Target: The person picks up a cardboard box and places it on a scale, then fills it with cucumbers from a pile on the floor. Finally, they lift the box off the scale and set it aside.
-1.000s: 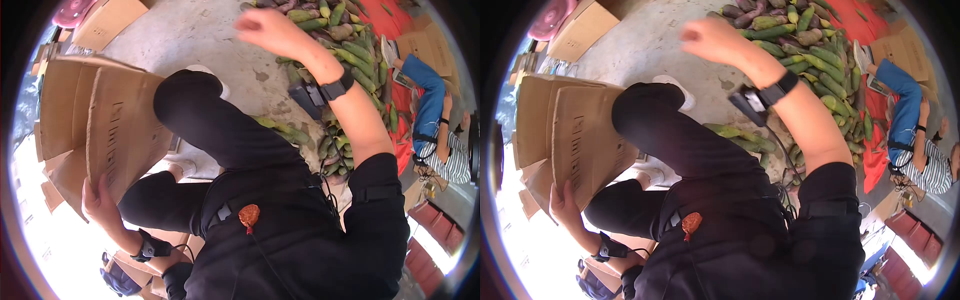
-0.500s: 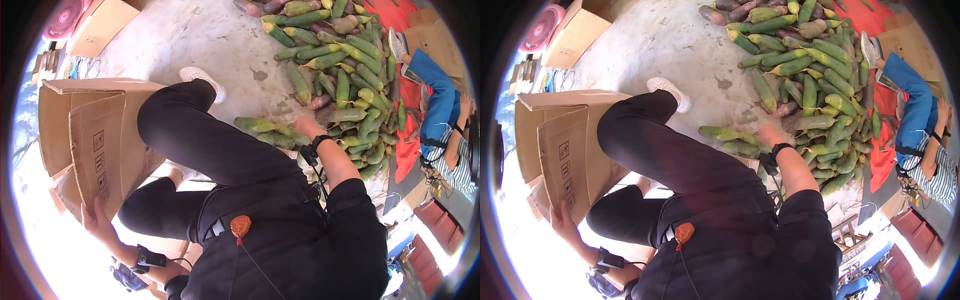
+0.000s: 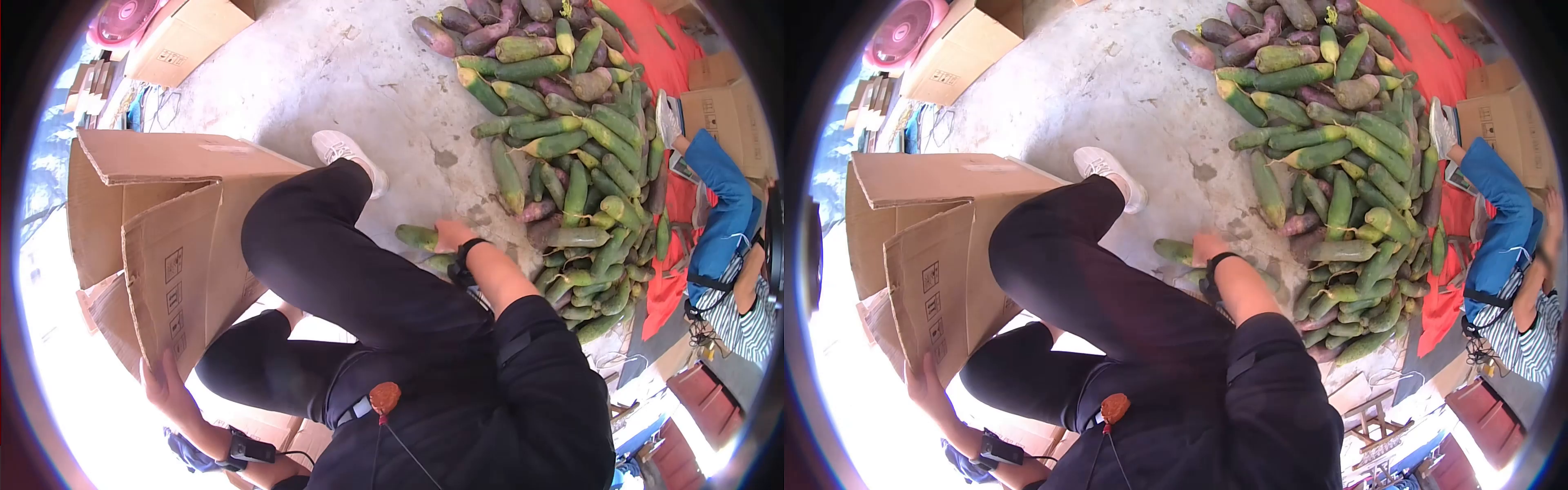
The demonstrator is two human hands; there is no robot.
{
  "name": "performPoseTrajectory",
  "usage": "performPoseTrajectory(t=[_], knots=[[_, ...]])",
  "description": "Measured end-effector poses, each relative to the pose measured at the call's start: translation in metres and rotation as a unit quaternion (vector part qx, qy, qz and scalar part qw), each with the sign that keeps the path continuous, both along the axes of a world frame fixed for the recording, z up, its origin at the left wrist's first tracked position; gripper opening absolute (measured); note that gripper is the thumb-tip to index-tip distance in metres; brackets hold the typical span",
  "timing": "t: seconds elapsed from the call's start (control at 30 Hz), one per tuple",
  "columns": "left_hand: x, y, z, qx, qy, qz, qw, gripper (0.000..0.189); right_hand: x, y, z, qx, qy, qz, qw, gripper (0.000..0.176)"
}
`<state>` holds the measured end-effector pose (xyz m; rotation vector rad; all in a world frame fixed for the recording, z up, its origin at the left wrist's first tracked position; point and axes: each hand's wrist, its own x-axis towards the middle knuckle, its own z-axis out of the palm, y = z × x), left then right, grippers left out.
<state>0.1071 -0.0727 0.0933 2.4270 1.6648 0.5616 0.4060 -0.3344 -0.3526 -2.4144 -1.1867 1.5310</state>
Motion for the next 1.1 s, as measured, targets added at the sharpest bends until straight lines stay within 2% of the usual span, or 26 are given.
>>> performPoseTrajectory(t=[0.07,0.1,0.17,0.2,0.4,0.5,0.57,0.6,0.63,0.7,0.77,0.83,0.97,1.03,1.1], knots=[[-0.004,0.001,-0.003,0.007,-0.019,-0.011,1.000,0.024,-0.010,0.006,0.015,-0.038,-0.054,-0.127,0.990,0.039],[-0.004,0.001,-0.003,0.005,-0.026,-0.011,1.000,0.024,-0.008,0.007,0.021,-0.039,-0.062,-0.127,0.989,0.039],[-0.003,0.002,-0.001,-0.023,-0.023,-0.009,0.999,0.024,-0.001,0.009,0.025,-0.097,0.007,-0.041,0.994,0.042],[-0.009,0.004,-0.001,-0.015,-0.009,-0.028,0.999,0.024,-0.002,0.009,0.027,-0.098,0.002,-0.042,0.994,0.042],[-0.008,0.006,-0.002,0.006,-0.004,-0.043,0.999,0.019,0.002,0.004,0.020,-0.051,-0.012,-0.097,0.994,0.043],[-0.011,0.008,-0.003,0.021,-0.011,-0.076,0.997,0.016,0.025,0.002,0.056,-0.050,0.027,-0.139,0.989,0.043],[-0.007,0.005,-0.002,0.041,-0.002,-0.085,0.996,0.015,0.039,-0.008,0.079,-0.001,0.026,-0.206,0.978,0.045],[-0.003,0.003,-0.001,0.058,0.013,-0.094,0.994,0.014,0.047,-0.012,0.080,-0.012,0.062,-0.259,0.964,0.046],[-0.001,0.001,-0.001,0.063,0.004,-0.092,0.994,0.014,0.052,-0.014,0.089,-0.006,0.054,-0.258,0.965,0.046],[0.003,-0.002,0.000,0.066,0.004,-0.107,0.992,0.011,0.060,-0.010,0.122,0.150,0.089,-0.425,0.888,0.041],[0.009,-0.005,0.001,0.075,-0.009,-0.116,0.990,0.008,0.072,0.013,0.186,0.210,0.119,-0.429,0.871,0.037],[0.010,-0.007,0.003,0.083,0.002,-0.125,0.989,0.007,0.081,0.037,0.226,0.382,0.118,-0.447,0.800,0.036],[0.011,-0.011,0.008,0.098,0.050,-0.104,0.989,0.012,0.072,0.103,0.365,0.550,0.116,-0.322,0.762,0.036],[0.011,-0.012,0.007,0.099,0.053,-0.102,0.988,0.012,0.056,0.132,0.424,0.595,0.134,-0.239,0.756,0.039],[0.010,-0.012,0.007,0.101,0.060,-0.103,0.988,0.014,0.034,0.164,0.462,0.666,0.013,-0.155,0.730,0.041]])
